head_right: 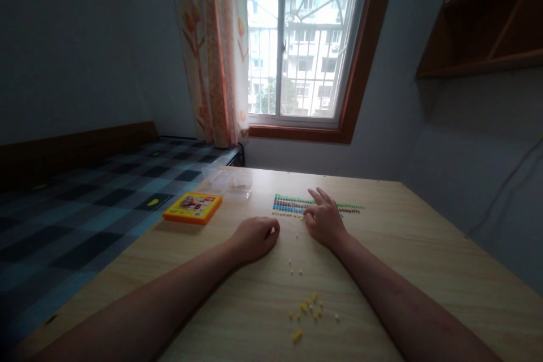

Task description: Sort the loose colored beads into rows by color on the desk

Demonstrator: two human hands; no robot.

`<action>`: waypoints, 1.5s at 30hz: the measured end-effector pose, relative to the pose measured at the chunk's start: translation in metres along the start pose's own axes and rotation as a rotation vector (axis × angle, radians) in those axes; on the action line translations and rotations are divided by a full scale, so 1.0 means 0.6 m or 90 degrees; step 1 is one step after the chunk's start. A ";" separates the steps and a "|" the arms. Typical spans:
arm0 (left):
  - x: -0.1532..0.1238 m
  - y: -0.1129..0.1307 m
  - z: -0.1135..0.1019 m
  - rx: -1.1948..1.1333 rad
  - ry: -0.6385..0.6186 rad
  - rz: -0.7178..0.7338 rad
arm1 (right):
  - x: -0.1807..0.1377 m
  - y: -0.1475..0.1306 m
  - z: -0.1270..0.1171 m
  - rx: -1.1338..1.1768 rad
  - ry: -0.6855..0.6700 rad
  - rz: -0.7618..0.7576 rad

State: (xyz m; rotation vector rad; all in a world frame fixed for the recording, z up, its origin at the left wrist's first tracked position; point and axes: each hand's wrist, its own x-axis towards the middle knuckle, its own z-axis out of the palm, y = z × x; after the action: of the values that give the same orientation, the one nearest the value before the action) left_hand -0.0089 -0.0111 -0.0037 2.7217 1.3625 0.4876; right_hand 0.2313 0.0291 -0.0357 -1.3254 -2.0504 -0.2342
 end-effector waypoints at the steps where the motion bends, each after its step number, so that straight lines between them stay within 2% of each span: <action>1: 0.000 0.000 0.000 0.000 0.000 0.001 | 0.000 -0.001 -0.001 -0.001 0.005 0.000; 10: 0.000 0.000 -0.001 0.004 -0.007 -0.005 | 0.001 -0.008 -0.005 0.001 0.004 -0.015; 15: 0.001 0.003 -0.003 0.004 -0.003 -0.002 | 0.001 -0.003 0.003 0.009 -0.027 -0.037; 28: 0.000 0.005 -0.007 0.012 -0.008 -0.011 | 0.003 0.004 0.016 0.098 -0.039 -0.077; 36: -0.001 0.004 -0.008 0.013 -0.021 -0.012 | 0.007 -0.008 0.006 0.155 -0.072 -0.088; 45: -0.001 0.004 -0.007 0.013 -0.019 -0.011 | 0.008 -0.009 0.006 0.158 -0.064 -0.093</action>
State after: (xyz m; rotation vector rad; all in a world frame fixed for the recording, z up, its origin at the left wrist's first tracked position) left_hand -0.0088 -0.0134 0.0005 2.7195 1.3904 0.4322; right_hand 0.2238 0.0319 -0.0345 -1.0567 -2.1824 0.0239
